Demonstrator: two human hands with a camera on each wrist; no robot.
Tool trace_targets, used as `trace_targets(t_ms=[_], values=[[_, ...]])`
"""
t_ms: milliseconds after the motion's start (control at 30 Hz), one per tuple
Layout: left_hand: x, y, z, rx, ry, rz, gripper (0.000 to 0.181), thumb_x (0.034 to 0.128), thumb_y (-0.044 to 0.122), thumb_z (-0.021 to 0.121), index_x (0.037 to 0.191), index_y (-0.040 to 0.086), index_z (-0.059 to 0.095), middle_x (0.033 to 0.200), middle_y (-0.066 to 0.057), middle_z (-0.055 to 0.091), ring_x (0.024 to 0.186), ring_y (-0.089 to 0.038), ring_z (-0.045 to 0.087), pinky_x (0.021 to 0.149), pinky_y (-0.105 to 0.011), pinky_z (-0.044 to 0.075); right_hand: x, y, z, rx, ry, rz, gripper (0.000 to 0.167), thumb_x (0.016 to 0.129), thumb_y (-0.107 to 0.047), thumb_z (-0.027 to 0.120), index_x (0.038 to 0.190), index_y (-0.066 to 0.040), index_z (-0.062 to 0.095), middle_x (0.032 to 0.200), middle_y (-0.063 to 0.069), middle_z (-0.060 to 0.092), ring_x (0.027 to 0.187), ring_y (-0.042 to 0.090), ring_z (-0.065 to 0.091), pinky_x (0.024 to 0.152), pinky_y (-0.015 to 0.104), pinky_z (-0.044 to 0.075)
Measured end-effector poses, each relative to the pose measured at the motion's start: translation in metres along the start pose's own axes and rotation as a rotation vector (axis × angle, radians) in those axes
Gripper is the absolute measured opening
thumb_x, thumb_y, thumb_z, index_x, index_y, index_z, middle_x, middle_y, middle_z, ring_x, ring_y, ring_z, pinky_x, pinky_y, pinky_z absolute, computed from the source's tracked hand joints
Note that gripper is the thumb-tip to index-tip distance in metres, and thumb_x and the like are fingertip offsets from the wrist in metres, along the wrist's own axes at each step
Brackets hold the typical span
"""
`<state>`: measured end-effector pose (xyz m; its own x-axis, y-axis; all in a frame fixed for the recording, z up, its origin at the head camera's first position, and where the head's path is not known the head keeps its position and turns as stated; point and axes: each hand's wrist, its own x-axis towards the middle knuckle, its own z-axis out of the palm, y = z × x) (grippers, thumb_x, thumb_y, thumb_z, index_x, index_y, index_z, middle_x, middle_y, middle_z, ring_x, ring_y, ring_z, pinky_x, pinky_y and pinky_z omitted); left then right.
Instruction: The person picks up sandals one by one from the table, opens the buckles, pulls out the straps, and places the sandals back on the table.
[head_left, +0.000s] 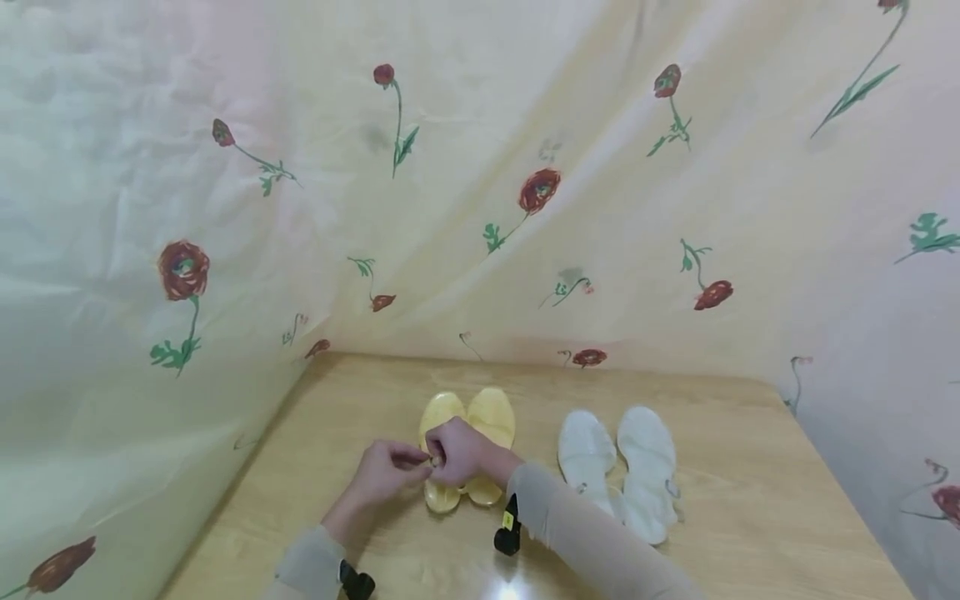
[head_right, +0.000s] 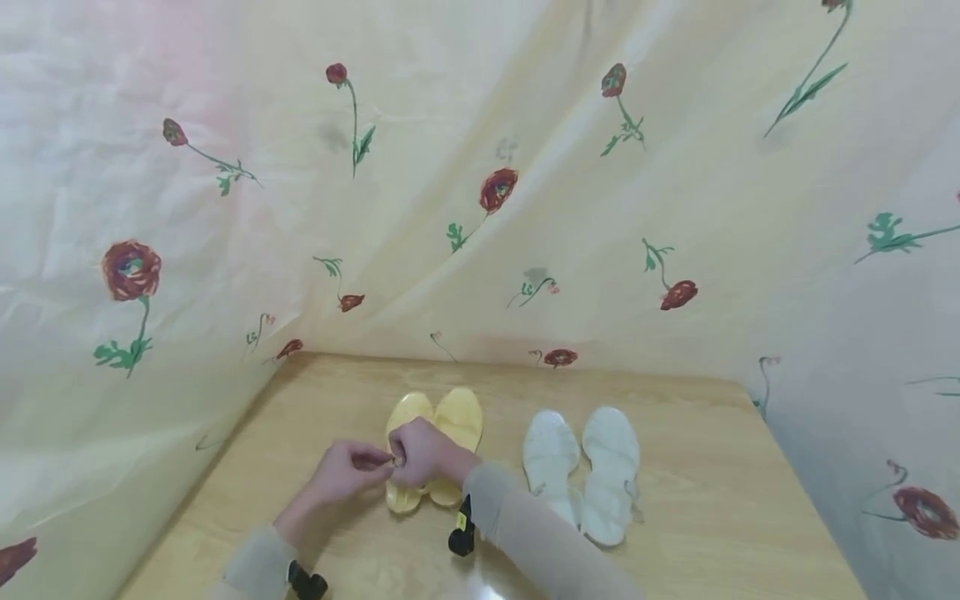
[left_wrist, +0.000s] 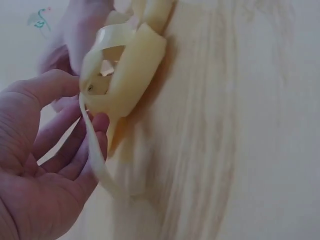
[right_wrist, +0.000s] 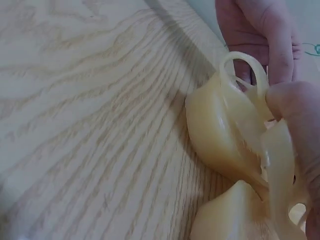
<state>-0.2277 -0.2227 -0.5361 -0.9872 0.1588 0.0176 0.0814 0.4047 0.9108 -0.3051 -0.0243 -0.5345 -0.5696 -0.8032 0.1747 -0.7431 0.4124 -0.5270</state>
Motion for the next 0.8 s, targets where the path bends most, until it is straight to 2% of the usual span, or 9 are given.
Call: trace_targets(t_ms=[67,167,267,333,500,633,800], values=[[-0.005,-0.004,0.001,-0.004,0.02,-0.007,0.023,0.0858,0.008,0.085,0.103,-0.006,0.079,0.097,-0.02,0.08,0.081,-0.014,0.075,0.074,-0.018,0.059,-0.003,0.001,0.002,0.065,-0.019,-0.005,0.015,0.075,-0.005,0.07,0.077,-0.015,0.059,0.066,-0.012,0.056,0.059,-0.007,0.046,0.055,0.01,0.04],[-0.011,-0.009,0.001,-0.023,0.044,-0.052,0.023,0.0865,0.011,0.087,0.102,-0.004,0.08,0.099,-0.019,0.081,0.08,-0.012,0.075,0.074,-0.018,0.06,-0.005,0.0,0.0,0.15,-0.067,0.005,0.007,0.086,-0.006,0.075,0.092,-0.011,0.073,0.08,-0.006,0.072,0.07,-0.007,0.058,0.067,0.011,0.053],[-0.014,-0.01,-0.002,-0.049,0.04,-0.082,0.025,0.088,0.014,0.087,0.105,-0.003,0.08,0.104,-0.018,0.081,0.083,-0.012,0.077,0.076,-0.018,0.061,-0.004,-0.001,-0.005,0.194,-0.093,0.02,0.007,0.094,-0.014,0.08,0.099,-0.01,0.082,0.088,-0.003,0.081,0.075,-0.008,0.066,0.073,0.014,0.058],[-0.014,-0.01,-0.005,-0.056,0.021,-0.076,0.026,0.0894,0.015,0.086,0.108,-0.002,0.08,0.107,-0.019,0.081,0.086,-0.013,0.077,0.077,-0.018,0.061,-0.003,-0.001,-0.007,0.198,-0.092,0.028,0.008,0.096,-0.02,0.08,0.098,-0.013,0.084,0.087,-0.005,0.082,0.074,-0.009,0.066,0.073,0.014,0.058],[-0.008,-0.009,-0.009,-0.018,-0.011,-0.044,0.026,0.0912,0.017,0.085,0.11,0.0,0.081,0.108,-0.018,0.081,0.091,-0.012,0.077,0.081,-0.017,0.059,-0.003,-0.002,-0.009,0.227,-0.087,0.058,0.009,0.097,-0.02,0.079,0.098,-0.012,0.082,0.088,-0.003,0.082,0.075,-0.009,0.066,0.074,0.013,0.058],[-0.003,-0.008,-0.006,0.026,-0.001,-0.064,0.022,0.0897,0.02,0.087,0.105,0.005,0.083,0.106,-0.013,0.082,0.09,-0.01,0.074,0.082,-0.018,0.057,-0.008,-0.004,-0.011,0.211,-0.095,0.103,0.008,0.1,-0.019,0.076,0.099,-0.011,0.078,0.092,-0.001,0.08,0.079,-0.006,0.066,0.078,0.014,0.057],[0.005,-0.004,0.001,0.059,0.028,-0.087,0.019,0.0884,0.022,0.088,0.099,0.007,0.084,0.098,-0.009,0.083,0.087,-0.009,0.074,0.08,-0.02,0.057,-0.014,-0.006,-0.013,0.132,-0.138,0.125,0.009,0.106,-0.017,0.066,0.107,-0.009,0.071,0.1,-0.001,0.076,0.087,-0.002,0.065,0.083,0.015,0.055]])
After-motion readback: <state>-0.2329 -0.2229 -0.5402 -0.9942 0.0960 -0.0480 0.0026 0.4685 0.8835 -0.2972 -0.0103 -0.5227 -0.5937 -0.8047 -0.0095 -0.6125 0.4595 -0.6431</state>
